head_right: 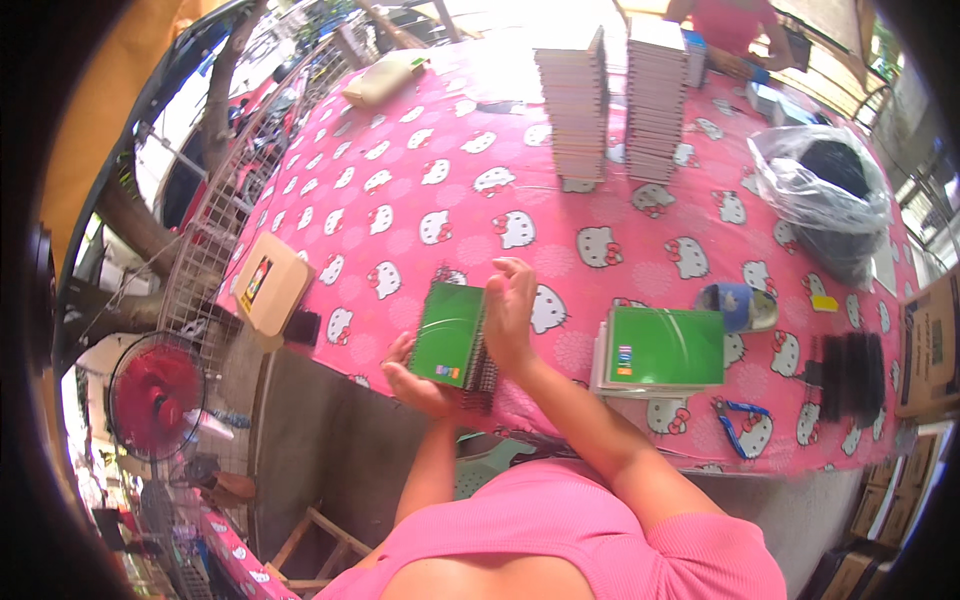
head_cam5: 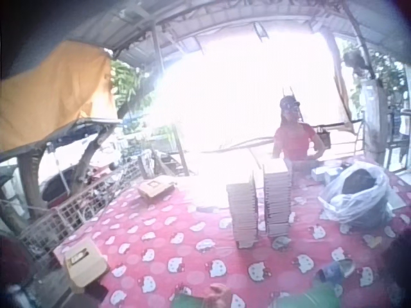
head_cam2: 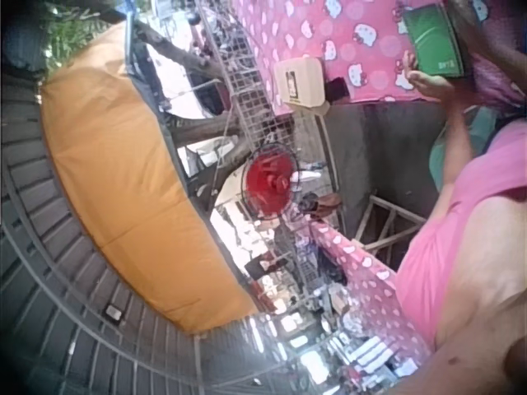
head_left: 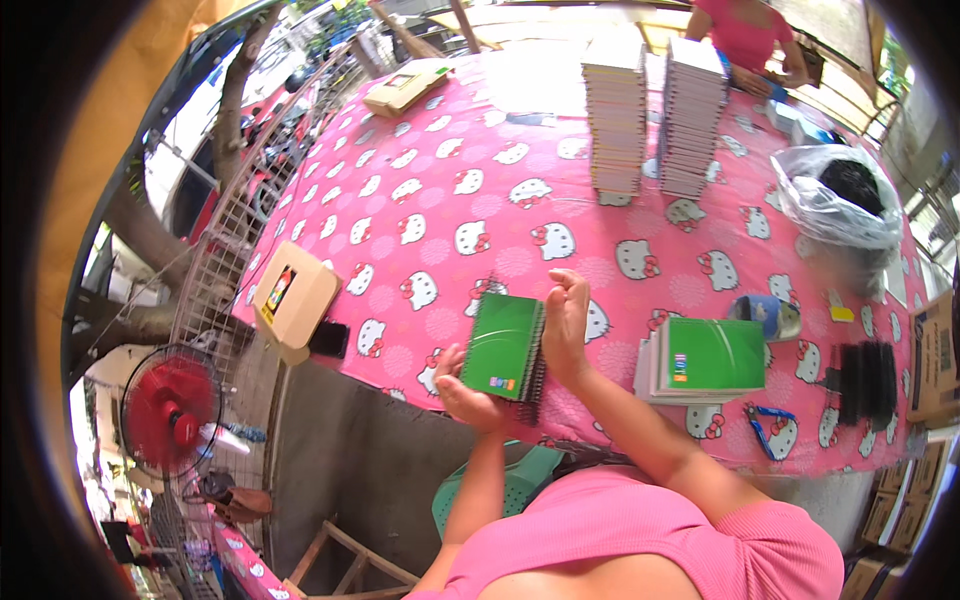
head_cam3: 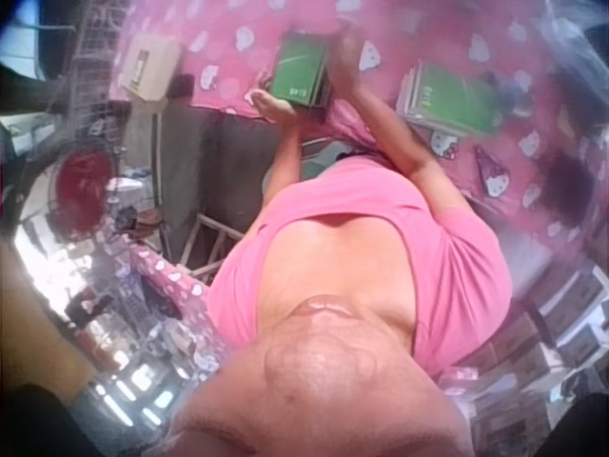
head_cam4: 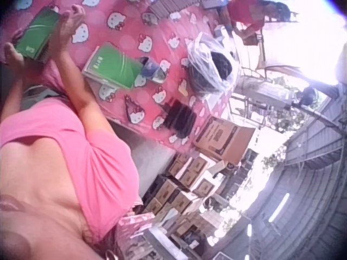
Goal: The person assembles spiral notebooks by inserting wire coils into pre-punched holes in paper stacks and covers, then trims the excess wire with pliers.
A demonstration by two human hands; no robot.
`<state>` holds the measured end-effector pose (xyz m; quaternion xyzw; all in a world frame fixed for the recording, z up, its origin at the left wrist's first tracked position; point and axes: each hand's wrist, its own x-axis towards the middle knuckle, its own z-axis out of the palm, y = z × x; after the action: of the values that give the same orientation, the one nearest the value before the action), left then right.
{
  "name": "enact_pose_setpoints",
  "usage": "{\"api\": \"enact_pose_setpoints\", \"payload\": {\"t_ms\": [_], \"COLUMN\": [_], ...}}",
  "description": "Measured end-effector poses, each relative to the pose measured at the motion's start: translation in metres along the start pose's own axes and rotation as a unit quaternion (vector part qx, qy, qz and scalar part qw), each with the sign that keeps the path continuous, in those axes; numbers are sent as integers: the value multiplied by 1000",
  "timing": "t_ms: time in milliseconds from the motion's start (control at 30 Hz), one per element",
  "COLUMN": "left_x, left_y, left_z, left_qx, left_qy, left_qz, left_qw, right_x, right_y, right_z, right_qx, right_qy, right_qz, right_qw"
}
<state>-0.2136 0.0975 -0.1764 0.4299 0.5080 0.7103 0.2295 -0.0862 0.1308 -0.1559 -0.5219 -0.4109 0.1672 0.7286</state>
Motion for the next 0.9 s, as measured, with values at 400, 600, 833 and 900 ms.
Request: {"api": "enact_pose_setpoints", "payload": {"t_ms": [400,600,833,900], "left_x": [-13,-54,-108,-125], "left_y": [124,149,173,178], "left_z": [23,80,109,116], "left_qx": [-237,-254,-130,-144], "left_qy": [-122,-313,-344,-334], "left_qz": [50,-203,-20,68], "left_qw": [962,893,930,929], "right_x": [43,43,36,34], "right_y": [-98,-93,-138,-133], "right_z": [-273,-285,-287,-278], "right_qx": [-472,-359,-124,-48], "right_qy": [-59,-93,-102,-127], "right_qz": [0,178,109,49], "right_qw": [880,912,981,990]}}
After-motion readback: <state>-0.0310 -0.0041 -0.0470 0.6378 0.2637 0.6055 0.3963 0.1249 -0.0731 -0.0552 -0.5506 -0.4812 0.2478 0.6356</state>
